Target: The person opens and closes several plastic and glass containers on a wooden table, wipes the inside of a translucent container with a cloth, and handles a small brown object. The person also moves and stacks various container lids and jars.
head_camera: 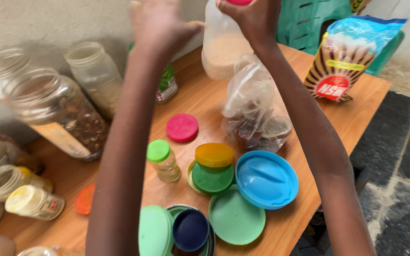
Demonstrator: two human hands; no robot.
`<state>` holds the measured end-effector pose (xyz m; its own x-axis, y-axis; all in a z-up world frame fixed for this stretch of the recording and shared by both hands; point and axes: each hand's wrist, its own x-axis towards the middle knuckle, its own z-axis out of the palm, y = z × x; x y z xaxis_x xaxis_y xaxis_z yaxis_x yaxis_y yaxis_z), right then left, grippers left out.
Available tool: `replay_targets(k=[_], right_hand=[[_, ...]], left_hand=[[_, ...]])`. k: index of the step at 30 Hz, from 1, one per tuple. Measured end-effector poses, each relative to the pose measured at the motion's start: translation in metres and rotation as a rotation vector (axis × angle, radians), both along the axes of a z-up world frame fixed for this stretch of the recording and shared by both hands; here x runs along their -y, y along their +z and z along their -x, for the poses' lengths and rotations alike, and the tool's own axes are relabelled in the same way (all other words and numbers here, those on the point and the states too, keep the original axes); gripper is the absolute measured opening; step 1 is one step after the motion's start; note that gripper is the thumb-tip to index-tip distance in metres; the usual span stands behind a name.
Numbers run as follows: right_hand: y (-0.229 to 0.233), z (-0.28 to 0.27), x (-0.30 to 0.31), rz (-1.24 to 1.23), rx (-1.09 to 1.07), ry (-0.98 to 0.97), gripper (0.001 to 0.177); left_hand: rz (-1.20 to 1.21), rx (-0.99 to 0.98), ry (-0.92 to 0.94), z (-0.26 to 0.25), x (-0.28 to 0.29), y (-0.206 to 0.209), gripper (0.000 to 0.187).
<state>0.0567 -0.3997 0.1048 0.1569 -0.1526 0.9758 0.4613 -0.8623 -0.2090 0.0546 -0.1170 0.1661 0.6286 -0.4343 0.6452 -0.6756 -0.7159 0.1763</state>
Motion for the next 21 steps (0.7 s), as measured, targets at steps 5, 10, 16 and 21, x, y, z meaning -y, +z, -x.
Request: replay_targets(k=[5, 10, 16, 21], right_hand=[[-0.024, 0.021, -0.072, 0.006, -0.238, -0.094, 0.077], [-0.033, 0.038, -0.101, -0.003, -0.513, -0.088, 0.084], [-0.017, 0.028, -0.127, 0.236, -0.928, -0.251, 0.104], [0.005, 0.013, -0.138, 0.279, -1.206, -0.289, 0.112]], left_hand=[[-0.176, -0.319, 0.051, 0.04, 0.016, -0.009, 0.118], [-0.282, -0.579, 0.078, -0.002, 0.002, -0.038, 0.104], [-0.171, -0.477, -0.066, -0.062, 0.011, -0.1, 0.165], [0.026, -0.707, -0.401, -0.082, -0.001, -0.116, 0.172]])
